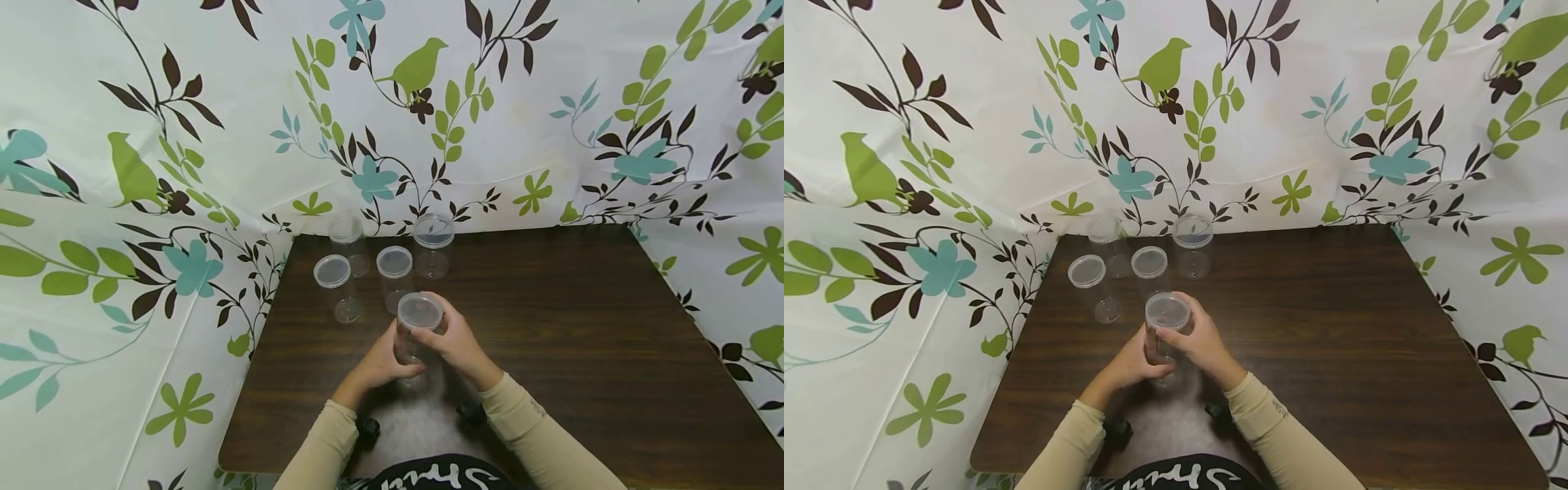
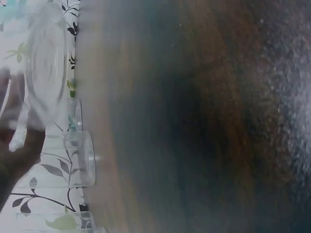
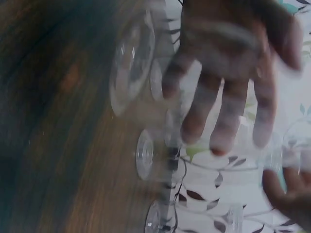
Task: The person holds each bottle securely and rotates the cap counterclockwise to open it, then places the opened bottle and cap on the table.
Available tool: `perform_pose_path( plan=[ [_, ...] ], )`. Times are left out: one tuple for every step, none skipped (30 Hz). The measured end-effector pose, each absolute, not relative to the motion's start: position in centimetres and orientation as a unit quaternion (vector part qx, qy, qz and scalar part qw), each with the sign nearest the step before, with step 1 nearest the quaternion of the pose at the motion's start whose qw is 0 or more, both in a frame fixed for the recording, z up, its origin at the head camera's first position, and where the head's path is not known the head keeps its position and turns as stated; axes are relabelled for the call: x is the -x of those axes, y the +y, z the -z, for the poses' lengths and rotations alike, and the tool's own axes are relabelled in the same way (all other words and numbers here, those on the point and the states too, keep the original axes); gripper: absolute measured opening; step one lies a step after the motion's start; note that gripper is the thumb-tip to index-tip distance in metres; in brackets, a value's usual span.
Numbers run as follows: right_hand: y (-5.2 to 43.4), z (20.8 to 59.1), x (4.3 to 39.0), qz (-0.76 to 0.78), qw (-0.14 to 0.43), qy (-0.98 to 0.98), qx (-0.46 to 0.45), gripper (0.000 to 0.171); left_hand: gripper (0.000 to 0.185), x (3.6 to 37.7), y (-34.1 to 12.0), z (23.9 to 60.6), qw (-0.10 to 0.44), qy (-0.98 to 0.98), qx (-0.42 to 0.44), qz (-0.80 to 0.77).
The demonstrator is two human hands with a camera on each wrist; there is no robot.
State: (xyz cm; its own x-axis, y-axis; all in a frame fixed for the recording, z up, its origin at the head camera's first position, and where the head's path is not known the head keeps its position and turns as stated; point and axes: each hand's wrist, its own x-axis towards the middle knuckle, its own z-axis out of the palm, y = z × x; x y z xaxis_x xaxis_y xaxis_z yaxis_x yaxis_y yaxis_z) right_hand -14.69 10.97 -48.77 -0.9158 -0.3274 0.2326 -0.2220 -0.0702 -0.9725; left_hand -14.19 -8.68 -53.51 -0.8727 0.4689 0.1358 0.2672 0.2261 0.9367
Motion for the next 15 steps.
perform_pose_path(
  plan=[
    [11.1,48.8,14.8,0.708,0.051,0.671,0.214,0.073,0.097,14.4,-8.9,54.0,0.098,0.774,-0.249,-0.574],
    [11.3,48.9,15.0,0.713,0.066,0.66,0.228,0.071,0.099,14.6,-9.0,54.6,0.113,0.765,-0.266,-0.576],
    [11.5,48.9,15.1,0.718,0.083,0.646,0.244,0.07,0.101,14.8,-9.2,54.9,0.128,0.761,-0.277,-0.573],
    [11.7,49.0,15.3,0.723,0.098,0.632,0.263,0.07,0.099,14.7,-9.4,54.7,0.144,0.751,-0.292,-0.574],
    [11.8,49.0,15.4,0.726,0.114,0.618,0.28,0.07,0.097,14.7,-9.5,54.5,0.163,0.742,-0.303,-0.576],
    [12.0,49.1,15.6,0.728,0.129,0.605,0.296,0.07,0.095,14.7,-9.6,54.4,0.184,0.731,-0.314,-0.578],
    [12.2,49.2,15.7,0.73,0.142,0.592,0.311,0.071,0.093,14.6,-9.7,54.2,0.204,0.72,-0.324,-0.579],
    [12.4,49.3,15.8,0.729,0.153,0.583,0.324,0.074,0.091,14.6,-9.7,54.1,0.223,0.706,-0.334,-0.583],
    [12.5,49.4,16.0,0.727,0.163,0.576,0.336,0.076,0.09,14.6,-9.7,54.1,0.241,0.698,-0.34,-0.583],
    [12.6,49.5,16.1,0.724,0.171,0.572,0.346,0.079,0.088,14.7,-9.7,54.1,0.257,0.687,-0.347,-0.584],
    [12.7,49.7,16.2,0.721,0.178,0.569,0.353,0.082,0.086,14.7,-9.7,54.1,0.271,0.68,-0.35,-0.584],
    [12.8,49.8,16.2,0.719,0.184,0.565,0.359,0.085,0.085,14.7,-9.7,54.1,0.28,0.678,-0.352,-0.581],
    [12.8,49.9,16.2,0.719,0.189,0.562,0.364,0.088,0.084,14.6,-9.7,54.0,0.285,0.678,-0.351,-0.579],
    [12.8,50.1,16.3,0.718,0.192,0.56,0.366,0.09,0.084,14.6,-9.7,54.0,0.289,0.677,-0.349,-0.58],
    [12.8,50.2,16.3,0.72,0.194,0.556,0.367,0.092,0.084,14.6,-9.7,54.0,0.29,0.676,-0.347,-0.581]
  ],
)
